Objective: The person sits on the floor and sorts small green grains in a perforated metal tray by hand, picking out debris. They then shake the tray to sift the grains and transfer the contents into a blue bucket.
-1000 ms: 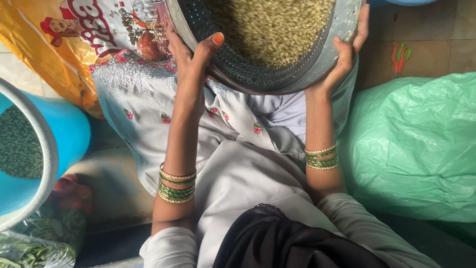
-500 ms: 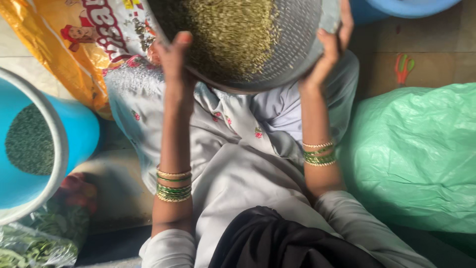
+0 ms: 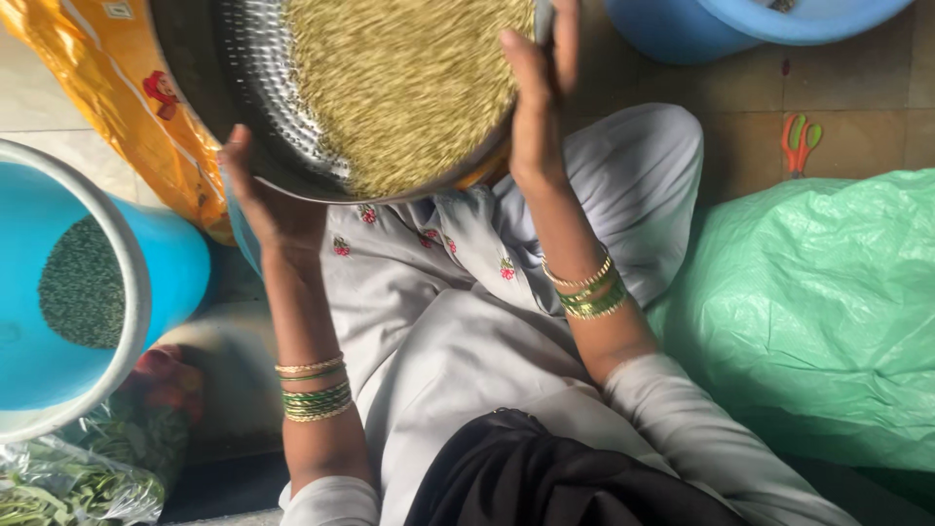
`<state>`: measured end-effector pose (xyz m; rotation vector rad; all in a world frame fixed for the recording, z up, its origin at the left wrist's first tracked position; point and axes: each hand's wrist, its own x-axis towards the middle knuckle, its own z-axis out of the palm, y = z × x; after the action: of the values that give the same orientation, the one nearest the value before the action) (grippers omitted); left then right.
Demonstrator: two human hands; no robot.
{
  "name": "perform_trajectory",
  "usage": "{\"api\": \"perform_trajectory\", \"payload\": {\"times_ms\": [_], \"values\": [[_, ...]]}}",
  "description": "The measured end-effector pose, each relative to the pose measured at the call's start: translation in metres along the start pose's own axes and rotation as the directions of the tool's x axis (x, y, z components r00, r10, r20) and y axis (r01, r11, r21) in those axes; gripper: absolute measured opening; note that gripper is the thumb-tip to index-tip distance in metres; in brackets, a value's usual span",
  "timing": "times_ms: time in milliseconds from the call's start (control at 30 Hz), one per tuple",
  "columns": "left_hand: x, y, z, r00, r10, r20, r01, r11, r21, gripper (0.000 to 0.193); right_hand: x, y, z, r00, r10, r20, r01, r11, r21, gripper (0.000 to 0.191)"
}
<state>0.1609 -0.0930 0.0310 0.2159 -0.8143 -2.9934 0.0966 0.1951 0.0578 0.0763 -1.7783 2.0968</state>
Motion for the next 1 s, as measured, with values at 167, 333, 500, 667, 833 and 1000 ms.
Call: {"api": "perform_trajectory", "payload": {"times_ms": [167,333,500,667,833,1000], "values": [[0.008,-0.063,0.064,0.996,0.029,-0.087,0.004,0.933,0.360,0.082,0.004,-0.025,-0.071,0.985,-0.051,-0.165,0.072,0.990,0.125,0.060],[0.008,-0.090,0.085,0.992,0.120,-0.048,-0.067,0.795,0.603,0.088,-0.005,-0.028,-0.090,0.969,0.021,-0.244,0.085,0.906,0.414,0.060],[0.013,-0.018,0.026,0.996,-0.087,0.036,0.084,0.993,0.087,0.065,0.002,-0.011,-0.023,0.990,-0.098,-0.106,0.096,0.995,-0.017,0.052],[0.016,-0.011,0.016,0.999,-0.049,-0.011,0.049,0.999,-0.022,0.065,0.013,-0.007,-0.004,0.993,-0.119,-0.021,0.117,0.990,-0.077,0.046],[0.018,-0.085,0.069,0.980,0.198,-0.031,-0.158,0.859,0.488,0.080,0.005,-0.018,-0.083,0.965,-0.010,-0.264,0.052,0.987,0.151,0.055],[0.019,-0.094,0.072,0.976,0.215,-0.039,-0.131,0.716,0.686,0.089,-0.006,-0.015,-0.090,0.966,-0.009,-0.260,0.105,0.928,0.357,0.056]]}}
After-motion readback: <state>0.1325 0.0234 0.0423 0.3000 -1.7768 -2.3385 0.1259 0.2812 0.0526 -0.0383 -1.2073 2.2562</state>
